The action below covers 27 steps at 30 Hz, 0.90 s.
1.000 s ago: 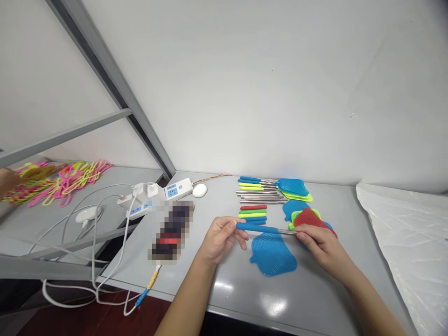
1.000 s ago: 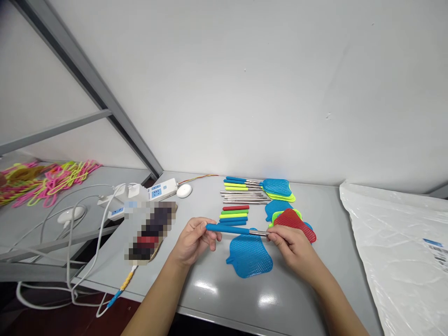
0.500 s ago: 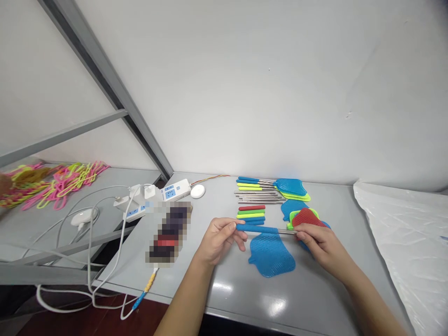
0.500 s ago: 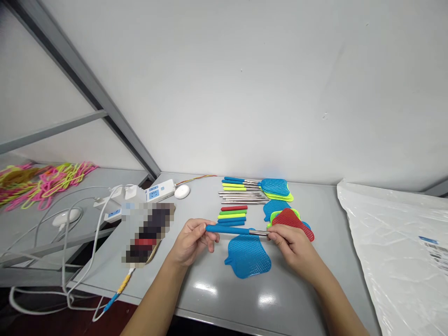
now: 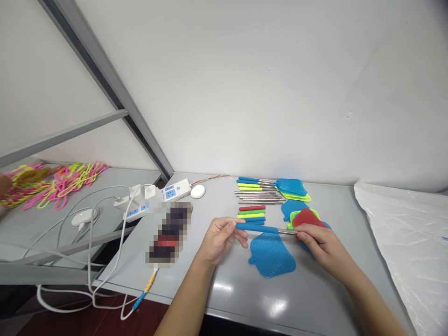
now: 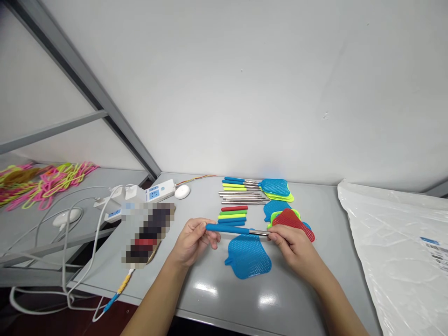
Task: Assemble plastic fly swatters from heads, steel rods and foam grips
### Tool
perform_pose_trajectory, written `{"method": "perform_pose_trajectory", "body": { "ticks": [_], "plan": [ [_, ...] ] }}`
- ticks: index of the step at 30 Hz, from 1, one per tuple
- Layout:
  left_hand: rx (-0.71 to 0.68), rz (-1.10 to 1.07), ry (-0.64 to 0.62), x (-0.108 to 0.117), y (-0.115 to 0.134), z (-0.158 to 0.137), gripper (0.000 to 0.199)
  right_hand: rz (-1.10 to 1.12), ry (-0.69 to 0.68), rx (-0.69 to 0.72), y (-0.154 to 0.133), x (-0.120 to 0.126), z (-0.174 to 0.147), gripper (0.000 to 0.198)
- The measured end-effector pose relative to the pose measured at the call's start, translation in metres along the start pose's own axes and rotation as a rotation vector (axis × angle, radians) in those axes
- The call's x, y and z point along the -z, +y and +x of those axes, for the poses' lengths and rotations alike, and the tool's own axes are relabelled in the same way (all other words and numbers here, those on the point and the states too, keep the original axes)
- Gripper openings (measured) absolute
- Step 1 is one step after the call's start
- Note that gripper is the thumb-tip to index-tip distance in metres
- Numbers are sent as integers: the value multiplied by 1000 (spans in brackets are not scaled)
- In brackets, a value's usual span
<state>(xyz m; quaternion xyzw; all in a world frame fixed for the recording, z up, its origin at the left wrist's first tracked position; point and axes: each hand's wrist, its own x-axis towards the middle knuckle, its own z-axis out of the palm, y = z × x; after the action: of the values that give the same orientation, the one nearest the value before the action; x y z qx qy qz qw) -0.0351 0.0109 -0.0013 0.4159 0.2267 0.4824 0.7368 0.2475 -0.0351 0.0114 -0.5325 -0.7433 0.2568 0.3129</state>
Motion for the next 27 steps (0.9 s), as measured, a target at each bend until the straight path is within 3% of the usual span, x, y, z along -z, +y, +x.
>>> {"method": "perform_pose_trajectory", "body": {
  "ticks": [27],
  "plan": [
    [10, -11, 8, 0, -2, 2, 23, 2, 23, 12, 0, 4, -1, 24]
  ]
}}
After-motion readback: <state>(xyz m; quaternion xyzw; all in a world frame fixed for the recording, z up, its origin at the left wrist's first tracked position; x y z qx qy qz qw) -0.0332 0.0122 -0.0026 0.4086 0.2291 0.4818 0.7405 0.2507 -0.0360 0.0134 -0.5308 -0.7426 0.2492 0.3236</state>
